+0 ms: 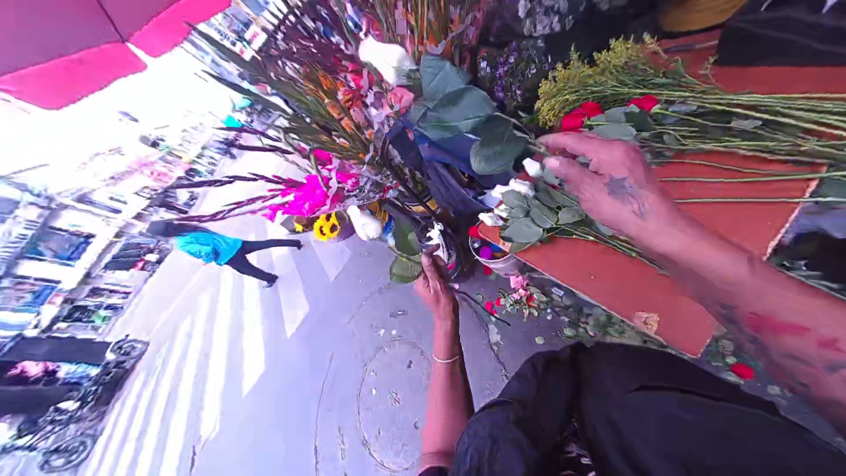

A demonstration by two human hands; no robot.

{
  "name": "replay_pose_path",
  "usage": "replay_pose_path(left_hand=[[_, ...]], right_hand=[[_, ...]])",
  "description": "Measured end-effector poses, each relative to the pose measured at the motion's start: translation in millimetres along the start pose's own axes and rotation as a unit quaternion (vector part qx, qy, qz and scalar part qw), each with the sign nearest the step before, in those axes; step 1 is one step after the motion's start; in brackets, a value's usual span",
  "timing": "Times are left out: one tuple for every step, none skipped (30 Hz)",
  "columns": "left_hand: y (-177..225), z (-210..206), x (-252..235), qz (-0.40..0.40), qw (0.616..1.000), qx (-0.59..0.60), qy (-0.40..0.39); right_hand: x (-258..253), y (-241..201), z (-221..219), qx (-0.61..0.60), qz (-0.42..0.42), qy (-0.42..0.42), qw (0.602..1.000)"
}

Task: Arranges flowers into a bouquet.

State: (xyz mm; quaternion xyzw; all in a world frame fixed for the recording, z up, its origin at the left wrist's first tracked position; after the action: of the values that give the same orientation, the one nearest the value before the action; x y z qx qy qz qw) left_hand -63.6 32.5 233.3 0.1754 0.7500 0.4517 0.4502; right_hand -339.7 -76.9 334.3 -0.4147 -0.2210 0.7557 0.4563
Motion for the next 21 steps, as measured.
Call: replay_pose_path(left_hand=[[7,2,-12,0.013,1.0,0.011,0.01],[17,7,-24,0.023,0.999,0.036,0.017],[28,12,-33,0.028,0.997,0.064,0.02],[40,20,-41,0.028,0.996,0.082,0.019],[52,31,-45,0.029,0.995,0.099,0.014],[62,42,-46,0.028,0.991,0.127,0.013],[70,53,-43,0.023,0.988,0.149,0.026],[76,62,-39,0.015,0.985,0.16,0.056],[79,71,-33,0.007,0.983,0.161,0.092],[79,80,-25,0.003,0.982,0.151,0.114],[77,89,-16,0.001,0.982,0.144,0.124],[73,97,-5,0.002,0.982,0.138,0.128],[67,105,6,0.008,0.983,0.135,0.122],[63,111,15,0.01,0.983,0.142,0.114],[62,113,22,0.004,0.982,0.143,0.122],[63,113,27,-0.003,0.98,0.154,0.129],[62,112,31,-0.009,0.978,0.168,0.125],[61,111,36,-0.008,0.976,0.177,0.124],[59,109,41,-0.004,0.976,0.182,0.122],[57,107,45,0.004,0.976,0.184,0.116],[55,104,49,0.014,0.977,0.184,0.105]], right_hand=[[-8,-30,-17,-0.099,-0.013,-0.032,0.994],[-11,-59,-38,-0.206,-0.02,-0.075,0.976],[-10,-84,-62,-0.298,-0.015,-0.113,0.948],[-5,-102,-89,-0.36,-0.005,-0.147,0.921],[5,-113,-117,-0.391,0.007,-0.172,0.904],[20,-118,-146,-0.406,0.017,-0.196,0.892],[37,-116,-174,-0.411,0.03,-0.212,0.886],[55,-110,-200,-0.399,0.05,-0.214,0.89],[73,-102,-221,-0.372,0.074,-0.207,0.902],[89,-94,-237,-0.332,0.102,-0.197,0.917],[102,-89,-249,-0.285,0.126,-0.186,0.932],[115,-87,-257,-0.244,0.14,-0.179,0.943],[126,-87,-261,-0.223,0.146,-0.18,0.947],[134,-88,-263,-0.222,0.145,-0.199,0.943],[142,-90,-267,-0.238,0.136,-0.225,0.935],[150,-90,-271,-0.263,0.123,-0.25,0.924],[156,-88,-276,-0.284,0.112,-0.266,0.914],[163,-85,-279,-0.292,0.106,-0.274,0.91],[168,-81,-281,-0.29,0.1,-0.279,0.91],[173,-77,-282,-0.289,0.091,-0.278,0.911],[176,-72,-282,-0.298,0.078,-0.273,0.911]])
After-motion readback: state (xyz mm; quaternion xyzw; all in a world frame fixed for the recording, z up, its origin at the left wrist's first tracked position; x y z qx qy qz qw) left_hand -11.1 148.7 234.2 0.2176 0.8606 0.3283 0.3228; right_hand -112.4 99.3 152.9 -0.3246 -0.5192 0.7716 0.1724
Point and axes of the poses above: each hand's wrist, its own x-axis away from the middle knuckle, its own z-axis out of the back of the hand, y = z × x, the point moved 2 cm from there along -x, towards the middle knuckle, and after that the axes turned 14 degrees about x, right-handed, at the moved point
